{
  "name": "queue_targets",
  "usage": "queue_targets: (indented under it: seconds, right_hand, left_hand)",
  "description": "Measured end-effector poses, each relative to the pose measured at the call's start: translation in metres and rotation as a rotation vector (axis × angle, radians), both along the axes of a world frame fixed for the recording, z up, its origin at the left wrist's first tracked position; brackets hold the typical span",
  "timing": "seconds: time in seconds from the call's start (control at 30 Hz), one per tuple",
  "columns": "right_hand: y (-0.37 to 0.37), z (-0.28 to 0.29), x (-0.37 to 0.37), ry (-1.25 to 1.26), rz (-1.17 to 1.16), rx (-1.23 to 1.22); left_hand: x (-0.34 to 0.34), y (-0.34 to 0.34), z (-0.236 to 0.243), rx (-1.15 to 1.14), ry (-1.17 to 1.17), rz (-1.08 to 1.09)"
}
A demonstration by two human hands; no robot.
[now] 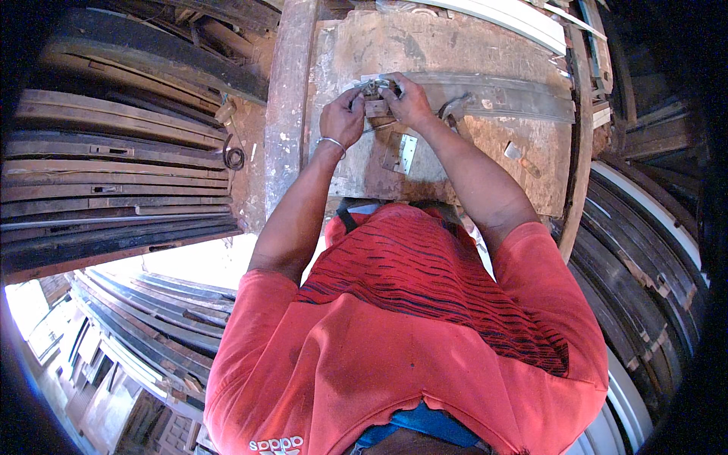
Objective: The person uses a hammer to adjust a metal hinge on a wooden workbench, then carries a small object while walking through a workshop filled with lumber.
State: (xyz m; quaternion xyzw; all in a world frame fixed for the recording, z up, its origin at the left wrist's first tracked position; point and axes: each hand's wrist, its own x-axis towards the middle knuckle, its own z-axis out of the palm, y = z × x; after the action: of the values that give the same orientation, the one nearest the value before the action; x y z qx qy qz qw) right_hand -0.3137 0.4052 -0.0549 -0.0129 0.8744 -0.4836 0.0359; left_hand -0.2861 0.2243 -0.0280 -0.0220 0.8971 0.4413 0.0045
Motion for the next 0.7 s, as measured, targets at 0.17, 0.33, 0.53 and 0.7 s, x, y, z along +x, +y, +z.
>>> queue_targets:
  seconds: [0.17,0.33,0.53,0.7]
  right_hand:
    - [0.009,-0.012,0.003,0.149,0.000,-0.035]
    - [0.063,0.008,0.063,0.308,-0.245,0.321]
    - [0.128,-0.021,0.140,-0.183,-0.235,0.625]
    - [0.121,0.002,0.135,-0.276,-0.285,0.272]
  left_hand:
    - [-0.004,0.004,0.013,-0.069,0.009,-0.048]
    - [-0.005,-0.002,0.006,-0.081,0.005,-0.028]
    - [0.000,0.001,0.016,-0.273,0.002,-0.114]
    - [0.002,-0.002,0.005,-0.286,0.079,-0.108]
